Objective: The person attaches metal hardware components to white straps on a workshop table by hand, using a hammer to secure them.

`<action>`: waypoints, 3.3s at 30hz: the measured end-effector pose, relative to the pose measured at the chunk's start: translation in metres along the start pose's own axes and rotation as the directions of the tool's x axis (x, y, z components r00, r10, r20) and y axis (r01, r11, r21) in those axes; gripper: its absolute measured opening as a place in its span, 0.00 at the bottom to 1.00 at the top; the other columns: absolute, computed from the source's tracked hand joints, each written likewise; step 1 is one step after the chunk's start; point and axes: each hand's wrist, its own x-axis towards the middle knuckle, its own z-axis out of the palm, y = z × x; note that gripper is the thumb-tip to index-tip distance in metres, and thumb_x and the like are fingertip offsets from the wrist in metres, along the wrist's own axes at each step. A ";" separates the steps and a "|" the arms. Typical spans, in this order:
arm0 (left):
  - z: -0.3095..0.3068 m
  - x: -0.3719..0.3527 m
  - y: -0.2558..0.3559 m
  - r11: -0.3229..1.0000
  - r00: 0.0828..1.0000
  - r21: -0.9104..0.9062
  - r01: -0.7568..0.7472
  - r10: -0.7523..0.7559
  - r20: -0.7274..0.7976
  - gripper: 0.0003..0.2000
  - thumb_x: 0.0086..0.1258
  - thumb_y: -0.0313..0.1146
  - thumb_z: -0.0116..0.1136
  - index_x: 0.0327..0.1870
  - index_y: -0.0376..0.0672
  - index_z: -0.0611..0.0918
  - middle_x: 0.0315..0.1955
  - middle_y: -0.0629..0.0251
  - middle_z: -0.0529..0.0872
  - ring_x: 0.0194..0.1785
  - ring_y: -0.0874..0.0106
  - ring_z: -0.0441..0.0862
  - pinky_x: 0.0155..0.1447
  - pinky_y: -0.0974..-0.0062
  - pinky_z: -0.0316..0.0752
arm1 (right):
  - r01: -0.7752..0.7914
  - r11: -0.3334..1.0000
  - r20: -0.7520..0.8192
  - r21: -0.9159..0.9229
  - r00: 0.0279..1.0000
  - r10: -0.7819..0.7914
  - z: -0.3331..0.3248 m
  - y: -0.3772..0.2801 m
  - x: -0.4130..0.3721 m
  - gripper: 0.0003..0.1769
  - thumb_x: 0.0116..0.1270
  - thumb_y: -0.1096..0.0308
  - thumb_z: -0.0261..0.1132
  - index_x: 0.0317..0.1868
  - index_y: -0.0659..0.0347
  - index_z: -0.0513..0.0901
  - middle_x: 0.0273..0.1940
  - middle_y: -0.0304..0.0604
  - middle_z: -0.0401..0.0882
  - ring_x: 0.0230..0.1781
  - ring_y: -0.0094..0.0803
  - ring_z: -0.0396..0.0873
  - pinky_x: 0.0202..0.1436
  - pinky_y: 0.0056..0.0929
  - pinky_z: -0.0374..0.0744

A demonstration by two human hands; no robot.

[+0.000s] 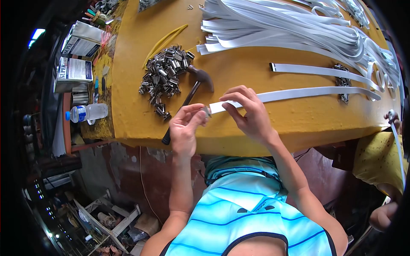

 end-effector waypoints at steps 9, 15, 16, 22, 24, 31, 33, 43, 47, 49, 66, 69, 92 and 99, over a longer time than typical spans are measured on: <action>-0.025 -0.004 0.004 0.999 0.996 0.022 0.047 -0.045 -0.083 0.12 0.72 0.24 0.64 0.53 0.29 0.83 0.38 0.59 0.89 0.36 0.74 0.87 0.41 0.80 0.83 | 0.252 0.911 0.246 -0.325 0.953 -0.176 0.007 0.018 0.010 0.10 0.65 0.68 0.69 0.46 0.56 0.83 0.52 0.43 0.80 0.56 0.43 0.76 0.65 0.43 0.67; -0.016 -0.004 -0.002 0.993 0.994 0.083 0.088 -0.083 -0.069 0.12 0.73 0.23 0.62 0.54 0.28 0.82 0.40 0.58 0.88 0.37 0.73 0.87 0.44 0.79 0.85 | 0.228 0.917 0.300 -0.326 0.945 -0.129 0.002 0.014 0.014 0.07 0.65 0.71 0.68 0.43 0.57 0.80 0.49 0.42 0.82 0.53 0.41 0.78 0.63 0.41 0.68; -0.015 -0.004 -0.003 0.992 0.994 0.082 0.091 -0.085 -0.070 0.12 0.73 0.23 0.62 0.54 0.28 0.82 0.40 0.58 0.88 0.37 0.73 0.87 0.44 0.79 0.85 | 0.171 0.949 0.307 -0.266 0.948 -0.085 0.000 0.012 0.014 0.06 0.66 0.71 0.68 0.42 0.57 0.80 0.46 0.42 0.83 0.51 0.41 0.80 0.60 0.40 0.70; -0.007 -0.001 -0.004 0.987 0.996 0.136 0.081 -0.076 -0.039 0.12 0.73 0.23 0.63 0.54 0.28 0.83 0.39 0.58 0.88 0.38 0.74 0.87 0.44 0.80 0.85 | 0.115 0.984 0.285 -0.133 0.956 -0.073 -0.002 0.007 0.013 0.06 0.68 0.70 0.68 0.43 0.59 0.80 0.38 0.43 0.87 0.42 0.42 0.85 0.51 0.38 0.76; -0.002 0.000 -0.002 0.985 0.996 0.147 0.092 -0.091 -0.017 0.12 0.72 0.23 0.63 0.53 0.28 0.83 0.39 0.58 0.88 0.38 0.73 0.88 0.44 0.80 0.85 | 0.115 0.984 0.277 -0.138 0.958 -0.074 -0.002 0.006 0.013 0.07 0.68 0.69 0.68 0.43 0.59 0.80 0.38 0.43 0.87 0.41 0.42 0.86 0.50 0.38 0.76; 0.003 -0.002 -0.002 0.983 0.996 0.161 0.092 -0.094 0.004 0.11 0.73 0.23 0.63 0.52 0.28 0.83 0.39 0.58 0.89 0.37 0.73 0.88 0.43 0.79 0.85 | 0.107 0.983 0.282 -0.148 0.957 -0.062 -0.007 0.000 0.014 0.07 0.67 0.70 0.69 0.42 0.59 0.81 0.36 0.42 0.88 0.38 0.41 0.86 0.50 0.37 0.76; 0.003 -0.002 -0.003 0.984 0.995 0.151 0.097 -0.099 0.003 0.10 0.73 0.24 0.63 0.51 0.29 0.84 0.39 0.57 0.89 0.37 0.73 0.88 0.43 0.79 0.85 | 0.113 0.984 0.283 -0.141 0.957 -0.069 -0.007 0.001 0.013 0.07 0.66 0.70 0.70 0.42 0.59 0.81 0.36 0.42 0.89 0.38 0.40 0.86 0.49 0.36 0.75; 0.005 -0.003 -0.008 0.981 0.996 0.178 0.082 -0.085 0.011 0.10 0.73 0.23 0.62 0.52 0.29 0.83 0.39 0.59 0.88 0.36 0.76 0.86 0.41 0.81 0.82 | 0.116 0.981 0.224 -0.158 0.971 -0.079 -0.003 0.003 0.009 0.07 0.64 0.70 0.71 0.40 0.60 0.82 0.32 0.42 0.89 0.35 0.40 0.86 0.49 0.35 0.73; 0.013 -0.004 -0.011 0.984 0.999 0.176 0.040 -0.035 -0.031 0.10 0.73 0.22 0.62 0.52 0.30 0.83 0.38 0.61 0.88 0.36 0.78 0.84 0.40 0.82 0.79 | 0.130 0.979 0.191 -0.158 0.977 -0.099 -0.001 0.004 0.007 0.07 0.64 0.70 0.71 0.39 0.60 0.82 0.31 0.43 0.88 0.34 0.40 0.86 0.50 0.35 0.72; 0.017 -0.005 -0.013 0.979 0.999 0.203 0.022 -0.012 -0.050 0.10 0.73 0.21 0.62 0.52 0.30 0.83 0.38 0.62 0.88 0.36 0.79 0.84 0.39 0.82 0.79 | 0.133 0.977 0.180 -0.168 0.978 -0.103 0.000 0.006 0.006 0.07 0.64 0.70 0.71 0.39 0.59 0.82 0.31 0.43 0.88 0.33 0.40 0.85 0.50 0.35 0.72; 0.021 -0.006 -0.016 0.950 0.996 0.313 0.003 0.024 -0.081 0.10 0.72 0.20 0.61 0.52 0.32 0.84 0.37 0.65 0.88 0.37 0.82 0.84 0.42 0.84 0.79 | 0.114 0.978 0.154 -0.175 0.984 -0.088 0.001 0.006 0.004 0.07 0.63 0.69 0.73 0.37 0.58 0.83 0.30 0.42 0.89 0.34 0.39 0.85 0.49 0.35 0.72; 0.021 -0.005 -0.017 0.959 0.997 0.283 0.021 0.001 -0.079 0.09 0.72 0.19 0.61 0.51 0.32 0.83 0.36 0.66 0.88 0.36 0.82 0.83 0.42 0.84 0.78 | 0.098 0.983 0.184 -0.156 0.981 -0.068 0.000 0.007 0.005 0.07 0.63 0.69 0.73 0.38 0.58 0.83 0.31 0.42 0.89 0.34 0.39 0.85 0.50 0.34 0.72; 0.032 -0.004 -0.013 0.964 0.997 0.267 -0.013 0.031 -0.064 0.07 0.71 0.19 0.62 0.48 0.32 0.82 0.38 0.65 0.87 0.40 0.82 0.83 0.47 0.84 0.79 | 0.315 0.902 0.133 -0.296 0.949 -0.287 -0.001 0.009 -0.001 0.18 0.53 0.67 0.78 0.46 0.53 0.87 0.42 0.36 0.83 0.45 0.37 0.78 0.60 0.40 0.70; 0.031 -0.003 -0.011 0.973 0.998 0.230 -0.016 0.030 -0.057 0.06 0.70 0.19 0.61 0.46 0.34 0.83 0.31 0.71 0.85 0.30 0.87 0.78 0.34 0.88 0.72 | 0.228 0.952 0.137 -0.205 0.970 -0.203 -0.003 0.009 0.002 0.14 0.52 0.67 0.79 0.42 0.53 0.89 0.41 0.35 0.86 0.44 0.35 0.82 0.63 0.38 0.71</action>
